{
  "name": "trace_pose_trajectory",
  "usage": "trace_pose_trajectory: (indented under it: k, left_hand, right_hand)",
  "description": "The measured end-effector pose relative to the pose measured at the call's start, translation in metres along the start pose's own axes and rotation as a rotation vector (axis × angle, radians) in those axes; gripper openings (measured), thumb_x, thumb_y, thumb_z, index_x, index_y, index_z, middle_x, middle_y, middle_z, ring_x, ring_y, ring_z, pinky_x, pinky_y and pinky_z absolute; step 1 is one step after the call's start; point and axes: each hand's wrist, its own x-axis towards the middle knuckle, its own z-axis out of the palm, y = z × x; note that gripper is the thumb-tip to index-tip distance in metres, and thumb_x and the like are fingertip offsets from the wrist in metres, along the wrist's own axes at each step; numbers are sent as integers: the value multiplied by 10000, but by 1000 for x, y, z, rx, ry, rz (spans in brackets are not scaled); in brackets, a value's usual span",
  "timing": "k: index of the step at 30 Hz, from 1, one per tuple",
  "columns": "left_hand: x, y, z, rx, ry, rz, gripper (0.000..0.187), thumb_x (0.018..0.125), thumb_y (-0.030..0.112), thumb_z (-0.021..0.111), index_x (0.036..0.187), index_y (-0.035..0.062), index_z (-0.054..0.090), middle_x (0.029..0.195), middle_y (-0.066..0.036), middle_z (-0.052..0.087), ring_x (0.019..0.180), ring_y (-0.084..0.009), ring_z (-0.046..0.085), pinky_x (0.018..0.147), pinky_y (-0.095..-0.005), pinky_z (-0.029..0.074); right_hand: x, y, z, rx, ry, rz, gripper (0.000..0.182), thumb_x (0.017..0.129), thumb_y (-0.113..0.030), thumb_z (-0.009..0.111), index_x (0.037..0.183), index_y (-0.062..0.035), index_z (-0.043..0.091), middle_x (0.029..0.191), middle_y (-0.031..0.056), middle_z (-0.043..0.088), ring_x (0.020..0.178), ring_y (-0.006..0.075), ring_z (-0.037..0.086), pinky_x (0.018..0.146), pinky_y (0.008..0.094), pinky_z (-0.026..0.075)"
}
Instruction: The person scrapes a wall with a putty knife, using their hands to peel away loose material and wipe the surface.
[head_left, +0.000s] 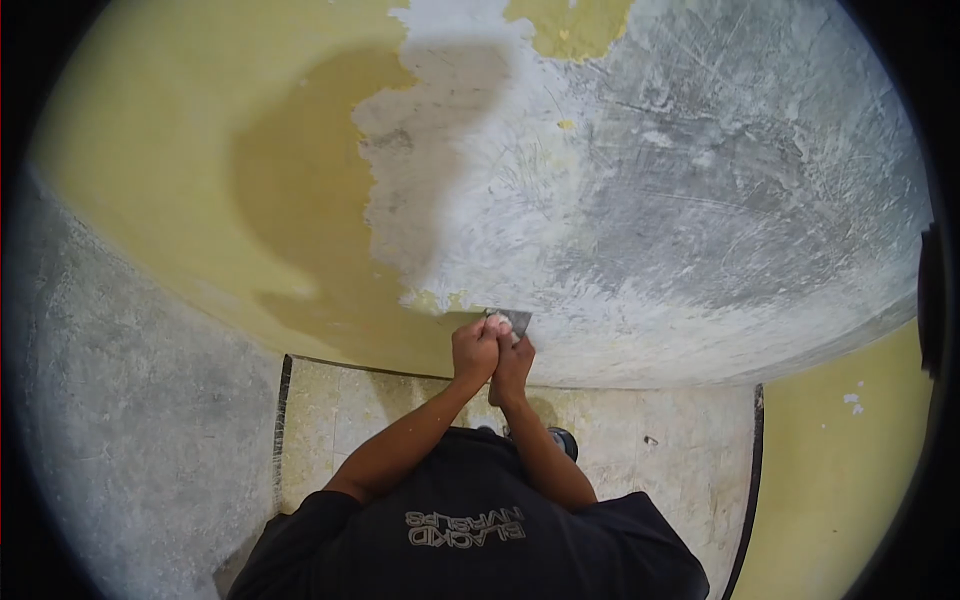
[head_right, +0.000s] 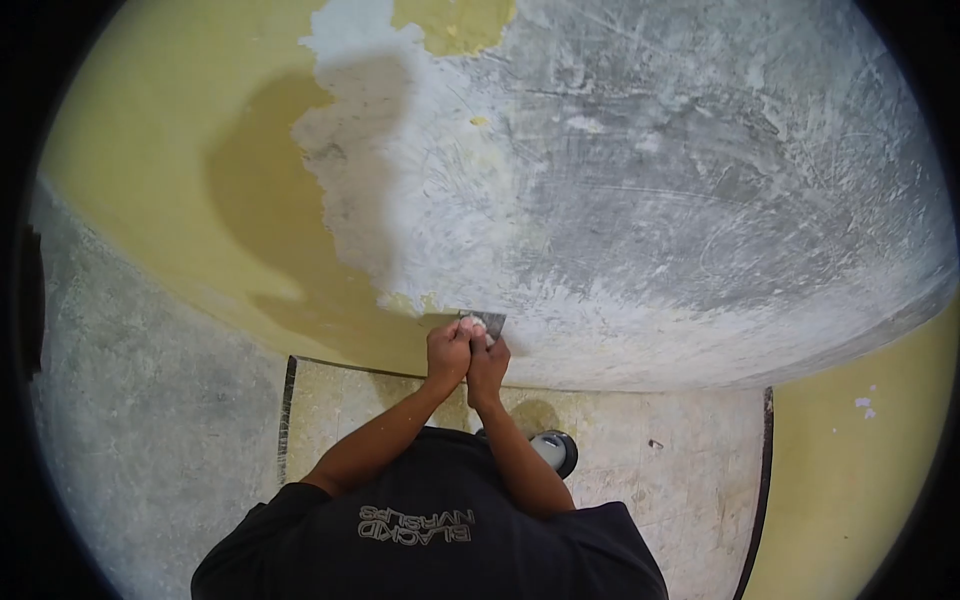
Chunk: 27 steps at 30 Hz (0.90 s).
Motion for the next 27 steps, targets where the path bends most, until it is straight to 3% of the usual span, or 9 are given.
trace_pose_trajectory:
  k: [6, 10, 12, 15, 16, 19, 22, 25, 27]
  left_hand:
    - [3, -28, -26, -273, -74, -123, 309, 918, 253, 547, 780, -21, 586, 662, -161, 627, 611, -198, 605, 567, -364, 444]
    - [-4, -22, -45, 475, -183, -68, 268, 827, 217, 596, 1010, 22, 568, 928, -183, 673, 898, -347, 652, 768, -416, 499]
    - [-2, -32, -56, 146, -262, -98, 317, 818, 193, 561, 1096, 41, 559, 982, -151, 677, 928, -349, 648, 846, -399, 493]
    - [7, -25, -77, 623, -324, -205, 444, 781, 214, 619, 1175, 28, 540, 1048, -168, 661, 995, -334, 636, 885, -384, 481]
    - [9, -14, -85, 1026, -373, -254, 511, 763, 226, 671, 1193, -9, 526, 1115, -201, 637, 1026, -304, 632, 886, -378, 484]
    - [8, -56, -104, 682, -377, -314, 506, 763, 287, 659, 1183, 28, 550, 1150, -206, 623, 1070, -340, 601, 921, -408, 457]
    - [-8, -53, -111, 440, -414, -335, 555, 804, 409, 661, 1195, 32, 548, 1158, -177, 618, 1077, -286, 599, 915, -399, 454]
    - [-17, -43, -107, -3, -531, -420, 523, 862, 471, 612, 1173, 54, 559, 1072, -85, 635, 1010, -196, 606, 864, -355, 462]
    - [-25, -45, -96, -227, -521, -476, 454, 897, 442, 581, 1140, 58, 567, 1025, -59, 632, 955, -163, 603, 833, -328, 459]
  right_hand:
    - [-12, 3, 10, 54, -112, 229, 290, 958, -255, 529, 940, 29, 583, 655, 6, 556, 538, 114, 467, 490, 315, 414]
    - [-13, 4, -1, -378, -190, -130, 228, 935, -200, 550, 919, 25, 579, 660, 70, 610, 555, 146, 572, 528, 302, 449]
    - [-11, 8, -10, -465, -233, -128, 176, 894, -133, 556, 944, 35, 568, 725, 162, 655, 634, 271, 651, 584, 397, 486]
    - [-12, -6, -9, -929, -398, -172, 217, 833, -69, 535, 1033, 12, 563, 783, 264, 630, 768, 465, 604, 691, 529, 466]
    - [-11, -1, -9, -924, -395, -170, 217, 833, -69, 535, 1033, 12, 563, 783, 264, 630, 768, 465, 604, 691, 529, 466]
    - [-20, 15, -20, -1118, -575, -125, 235, 850, -95, 530, 1058, 12, 554, 815, 277, 628, 790, 483, 596, 693, 541, 457]
    - [-26, 7, -20, -1020, -505, -201, 214, 908, -168, 524, 1045, -7, 561, 740, 191, 640, 657, 370, 628, 576, 451, 477]
    - [-34, -6, -12, -207, -486, 396, 276, 963, -290, 531, 949, -17, 567, 617, -2, 504, 518, 69, 473, 448, 243, 391]
    - [-34, -10, -5, -131, -423, 389, 282, 964, -292, 529, 937, -14, 570, 602, -8, 492, 500, 69, 468, 426, 244, 375]
